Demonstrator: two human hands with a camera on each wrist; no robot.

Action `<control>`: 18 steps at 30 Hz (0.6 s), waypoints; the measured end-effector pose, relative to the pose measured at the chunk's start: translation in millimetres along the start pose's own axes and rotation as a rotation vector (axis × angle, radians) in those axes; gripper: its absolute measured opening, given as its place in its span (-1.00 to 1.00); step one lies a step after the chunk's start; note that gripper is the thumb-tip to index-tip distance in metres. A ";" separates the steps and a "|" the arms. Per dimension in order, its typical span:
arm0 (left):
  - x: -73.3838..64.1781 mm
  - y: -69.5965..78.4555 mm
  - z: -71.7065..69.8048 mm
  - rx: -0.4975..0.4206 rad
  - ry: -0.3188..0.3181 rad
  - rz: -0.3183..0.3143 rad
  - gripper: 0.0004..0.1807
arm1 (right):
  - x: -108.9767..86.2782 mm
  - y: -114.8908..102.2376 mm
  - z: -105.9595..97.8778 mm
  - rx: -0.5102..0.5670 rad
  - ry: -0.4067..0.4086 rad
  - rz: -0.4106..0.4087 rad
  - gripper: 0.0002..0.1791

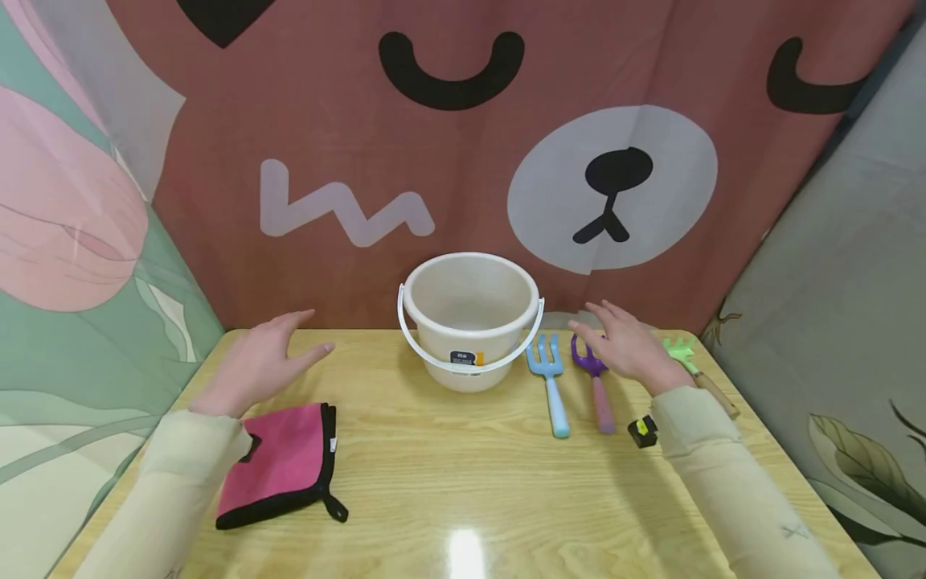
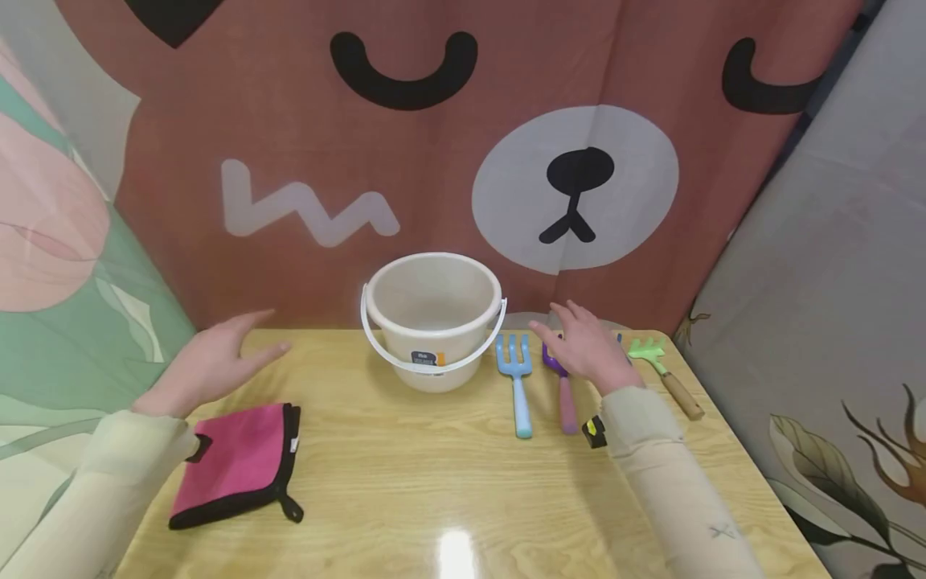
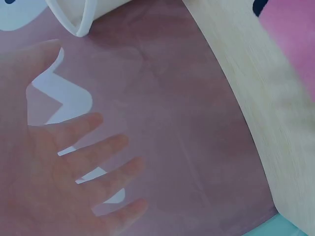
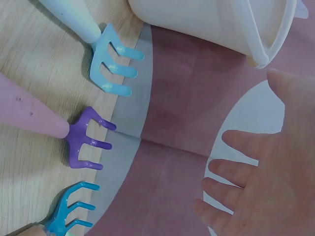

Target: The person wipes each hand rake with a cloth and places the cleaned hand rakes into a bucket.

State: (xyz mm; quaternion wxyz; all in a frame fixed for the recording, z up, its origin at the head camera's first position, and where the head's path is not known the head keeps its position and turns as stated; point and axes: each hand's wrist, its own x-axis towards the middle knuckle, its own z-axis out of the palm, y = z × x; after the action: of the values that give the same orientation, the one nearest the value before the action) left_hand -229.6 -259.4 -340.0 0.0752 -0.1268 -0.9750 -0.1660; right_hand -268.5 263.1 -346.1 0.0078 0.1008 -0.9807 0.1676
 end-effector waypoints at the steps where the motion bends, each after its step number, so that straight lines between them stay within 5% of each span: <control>1: -2.9 0.5 0.4 0.001 0.001 0.006 -0.04 | 0.0 -0.2 0.4 0.000 0.002 -0.003 -0.02; 11: -32.0 3.9 3.4 -0.007 0.013 0.049 -0.12 | -2.6 -2.8 1.1 0.001 0.050 -0.033 -0.10; 18: -61.1 7.5 -1.1 -0.022 0.003 0.087 -0.20 | -7.2 -3.9 4.2 -0.011 0.111 -0.080 -0.33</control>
State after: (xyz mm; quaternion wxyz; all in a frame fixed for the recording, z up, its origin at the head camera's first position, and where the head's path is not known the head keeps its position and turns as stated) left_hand -169.0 -266.5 -348.3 0.0826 -0.1695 -0.9666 -0.1734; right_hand -260.6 259.5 -349.1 0.0693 0.1305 -0.9748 0.1669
